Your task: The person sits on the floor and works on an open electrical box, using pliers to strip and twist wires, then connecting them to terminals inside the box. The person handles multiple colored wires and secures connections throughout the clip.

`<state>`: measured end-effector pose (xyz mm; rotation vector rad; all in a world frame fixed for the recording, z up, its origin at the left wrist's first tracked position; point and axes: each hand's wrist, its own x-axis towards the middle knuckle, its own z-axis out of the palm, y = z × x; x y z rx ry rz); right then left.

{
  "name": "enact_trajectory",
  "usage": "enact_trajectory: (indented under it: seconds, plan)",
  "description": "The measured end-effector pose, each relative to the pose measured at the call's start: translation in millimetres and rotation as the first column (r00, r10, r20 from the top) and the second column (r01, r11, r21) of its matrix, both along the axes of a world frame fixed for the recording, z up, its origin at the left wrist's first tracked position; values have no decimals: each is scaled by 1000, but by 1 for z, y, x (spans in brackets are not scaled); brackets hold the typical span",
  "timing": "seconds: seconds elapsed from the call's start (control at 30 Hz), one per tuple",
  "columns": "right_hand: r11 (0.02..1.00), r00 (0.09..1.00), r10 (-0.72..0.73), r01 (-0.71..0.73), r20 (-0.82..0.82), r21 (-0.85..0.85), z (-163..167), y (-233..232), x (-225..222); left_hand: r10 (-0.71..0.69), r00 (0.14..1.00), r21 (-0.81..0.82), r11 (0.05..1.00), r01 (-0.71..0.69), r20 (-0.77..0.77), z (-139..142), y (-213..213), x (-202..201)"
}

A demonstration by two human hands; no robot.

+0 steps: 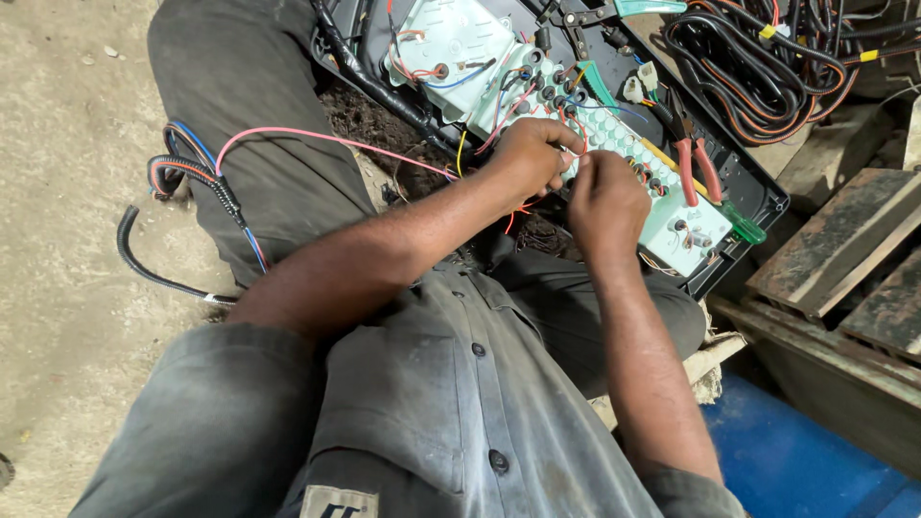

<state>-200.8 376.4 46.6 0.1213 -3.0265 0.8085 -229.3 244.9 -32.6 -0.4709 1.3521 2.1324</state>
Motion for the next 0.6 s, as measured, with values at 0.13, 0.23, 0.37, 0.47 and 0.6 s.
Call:
enact_trajectory:
  seconds: [0.13, 0.23, 0.37, 0.47, 0.6]
  plan:
    - [521, 715, -144, 643, 684, -562, -8, 8, -10, 18, 999, 29, 999, -17, -44, -2, -1, 2]
    - [394, 662, -46, 700, 748, -596, -1, 10, -8, -15, 1000, -3, 1000, 15, -25, 0, -1, 2]
    - [966, 954, 256, -246, -158, 83, 14, 3, 12, -11, 999, -61, 998, 9, -33, 5, -2, 4]
    - [967, 962, 198, -160, -186, 200, 13, -4, 18, -21, 999, -87, 996, 18, -44, 9, 0, 4]
    - [992, 998, -60, 61, 16, -108, -7, -4, 7, -22, 999, -115, 993, 19, -29, 7, 0, 3]
